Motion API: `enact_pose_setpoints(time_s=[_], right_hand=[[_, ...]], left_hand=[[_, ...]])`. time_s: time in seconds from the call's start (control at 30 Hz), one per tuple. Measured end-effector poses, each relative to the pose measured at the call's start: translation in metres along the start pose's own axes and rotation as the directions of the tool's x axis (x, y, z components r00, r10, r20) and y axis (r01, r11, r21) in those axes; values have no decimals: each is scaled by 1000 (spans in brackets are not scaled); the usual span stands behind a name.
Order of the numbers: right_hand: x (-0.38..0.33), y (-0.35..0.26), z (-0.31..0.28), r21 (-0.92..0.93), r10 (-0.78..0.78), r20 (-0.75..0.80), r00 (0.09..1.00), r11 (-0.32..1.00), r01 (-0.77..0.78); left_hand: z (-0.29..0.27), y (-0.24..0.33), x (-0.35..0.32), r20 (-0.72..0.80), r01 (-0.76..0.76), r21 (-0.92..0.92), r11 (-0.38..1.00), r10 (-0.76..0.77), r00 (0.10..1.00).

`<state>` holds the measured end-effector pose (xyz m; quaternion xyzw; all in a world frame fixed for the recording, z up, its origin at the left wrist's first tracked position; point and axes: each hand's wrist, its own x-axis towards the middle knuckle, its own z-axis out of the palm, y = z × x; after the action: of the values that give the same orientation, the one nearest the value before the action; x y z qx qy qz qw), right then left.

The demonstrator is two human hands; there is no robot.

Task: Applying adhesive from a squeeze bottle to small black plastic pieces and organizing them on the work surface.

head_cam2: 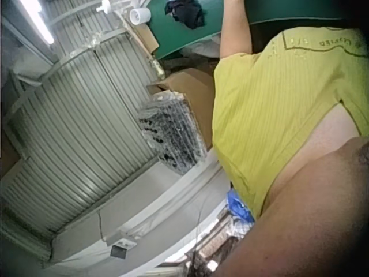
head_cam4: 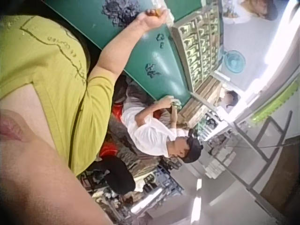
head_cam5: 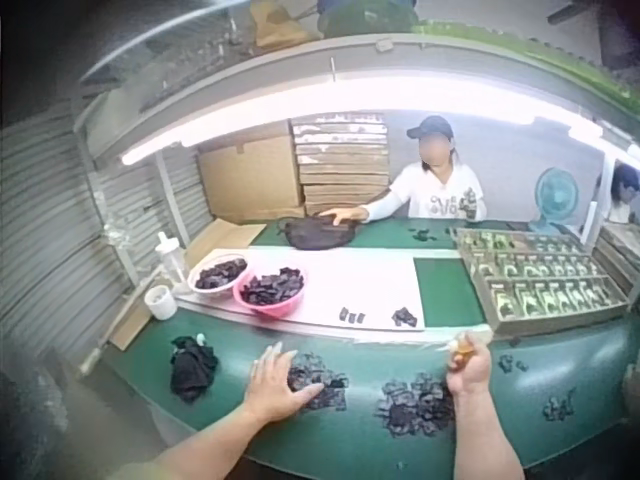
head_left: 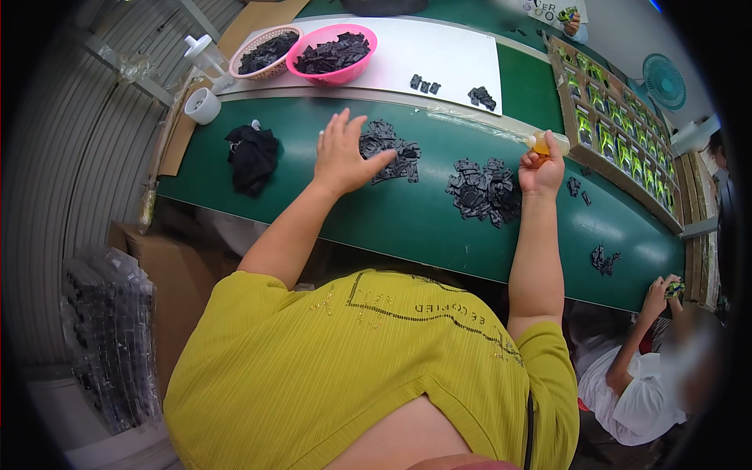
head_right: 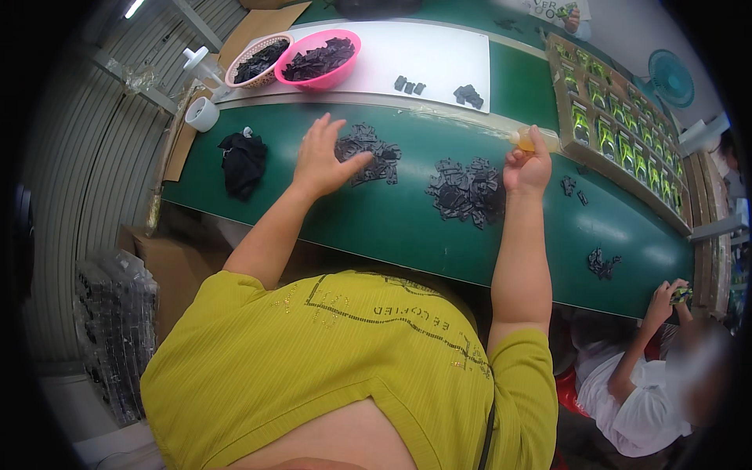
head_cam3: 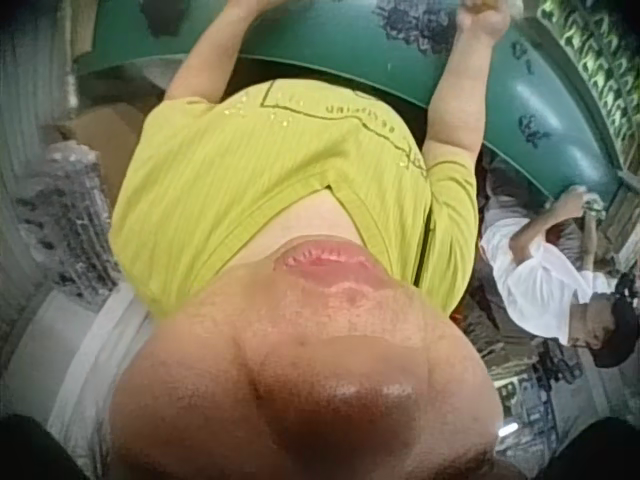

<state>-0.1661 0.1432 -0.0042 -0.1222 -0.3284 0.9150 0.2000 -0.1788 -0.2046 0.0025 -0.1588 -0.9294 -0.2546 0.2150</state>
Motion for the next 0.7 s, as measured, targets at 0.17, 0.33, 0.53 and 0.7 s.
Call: enact_pose_setpoints(time_s=[0.17, 0.33, 0.53, 0.7], right_hand=[[-6, 5, 0, -20, 12, -14, 1000, 1000, -12], [-5, 4, -2, -37, 2, -10, 1000, 999, -3], [-3, 1, 3, -93, 5, -42, 999, 996, -9], [-2, 0, 6, -120, 7, -15, 1000, 993, -9]], left_hand=[[11, 12, -18, 394, -41, 208, 977, -46, 918], [22, 30, -9, 322, -137, 125, 983, 90, 942], [39, 19, 10, 373, -146, 132, 980, 87, 924], [39, 12, 24, 123, -207, -14, 978, 207, 971]])
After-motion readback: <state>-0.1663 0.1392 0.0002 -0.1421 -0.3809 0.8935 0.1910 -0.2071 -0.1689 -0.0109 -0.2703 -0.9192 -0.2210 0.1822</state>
